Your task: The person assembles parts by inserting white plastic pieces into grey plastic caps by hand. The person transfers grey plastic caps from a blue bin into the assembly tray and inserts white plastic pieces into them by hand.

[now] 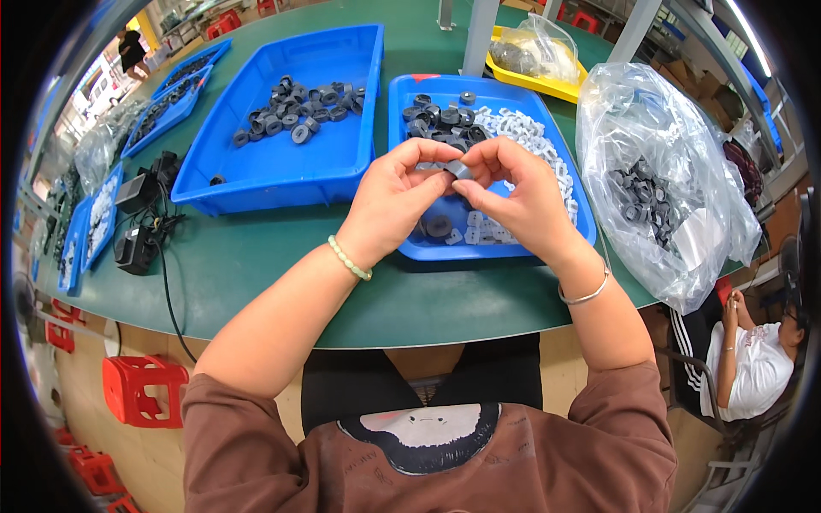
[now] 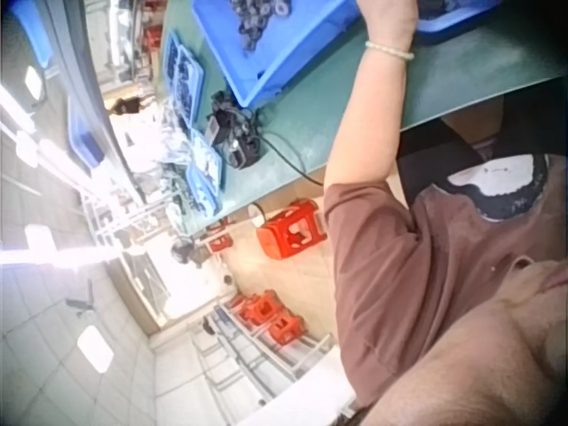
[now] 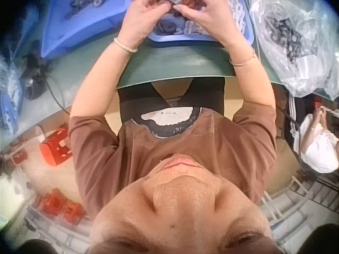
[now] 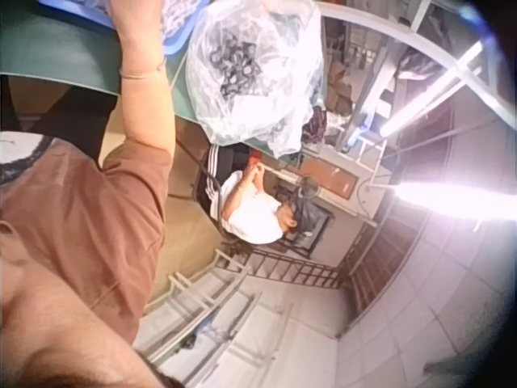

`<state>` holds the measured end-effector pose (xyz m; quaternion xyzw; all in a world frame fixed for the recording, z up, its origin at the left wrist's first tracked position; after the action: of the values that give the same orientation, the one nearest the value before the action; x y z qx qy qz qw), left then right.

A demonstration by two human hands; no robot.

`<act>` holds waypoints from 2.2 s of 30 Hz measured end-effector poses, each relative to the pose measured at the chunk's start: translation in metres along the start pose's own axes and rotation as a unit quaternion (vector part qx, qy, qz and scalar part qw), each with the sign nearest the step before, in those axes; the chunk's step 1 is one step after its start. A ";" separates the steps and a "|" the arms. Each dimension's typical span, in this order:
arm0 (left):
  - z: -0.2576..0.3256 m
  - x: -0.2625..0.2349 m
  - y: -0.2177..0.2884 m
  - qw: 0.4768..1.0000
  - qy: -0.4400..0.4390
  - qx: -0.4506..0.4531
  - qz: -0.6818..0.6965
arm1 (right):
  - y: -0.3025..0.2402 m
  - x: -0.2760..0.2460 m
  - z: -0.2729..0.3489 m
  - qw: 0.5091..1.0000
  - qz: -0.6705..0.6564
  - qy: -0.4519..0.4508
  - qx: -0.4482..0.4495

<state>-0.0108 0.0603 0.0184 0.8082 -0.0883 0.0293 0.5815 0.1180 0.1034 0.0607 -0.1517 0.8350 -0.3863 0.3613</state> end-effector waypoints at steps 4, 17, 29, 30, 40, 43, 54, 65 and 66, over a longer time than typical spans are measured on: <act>0.002 0.000 0.002 0.999 -0.006 -0.029 0.016 | -0.020 0.002 0.004 0.990 0.114 0.006 -0.088; -0.001 0.004 0.003 0.998 -0.039 -0.002 0.058 | -0.022 -0.004 0.006 0.989 0.100 0.058 -0.091; 0.008 0.021 0.038 0.894 -0.096 0.081 -0.430 | -0.032 -0.111 0.025 0.938 0.262 0.227 -0.005; 0.009 0.018 0.037 0.894 -0.094 0.081 -0.430 | -0.027 -0.138 0.040 0.914 0.285 0.288 0.024; 0.019 0.019 0.017 0.798 -0.195 -0.007 -0.570 | 0.008 -0.082 0.024 0.963 0.242 -0.021 0.120; 0.013 0.018 0.011 0.812 -0.187 -0.084 -0.547 | 0.027 -0.049 0.021 0.923 0.335 -0.141 0.127; 0.016 0.018 0.008 0.797 -0.236 -0.146 -0.536 | 0.037 -0.034 0.019 0.876 0.421 -0.200 0.127; 0.002 0.015 0.025 0.918 -0.062 0.015 -0.391 | 0.021 -0.049 0.007 0.980 0.144 -0.043 0.128; 0.002 0.011 0.016 0.943 -0.059 -0.010 -0.328 | 0.021 -0.044 0.006 0.980 0.144 -0.043 0.128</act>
<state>-0.0027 0.0523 0.0341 0.7867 0.1471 -0.2121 0.5607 0.1533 0.1375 0.0635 0.0008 0.7753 -0.4272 0.4651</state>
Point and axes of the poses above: each hand's wrist, its own z-axis away from the middle knuckle, its own x-axis out of the palm, y = z × x, the point moved 8 cm from there along -z, towards the middle knuckle, and after that the axes turned 8 degrees about -y, right-handed, at the moved point
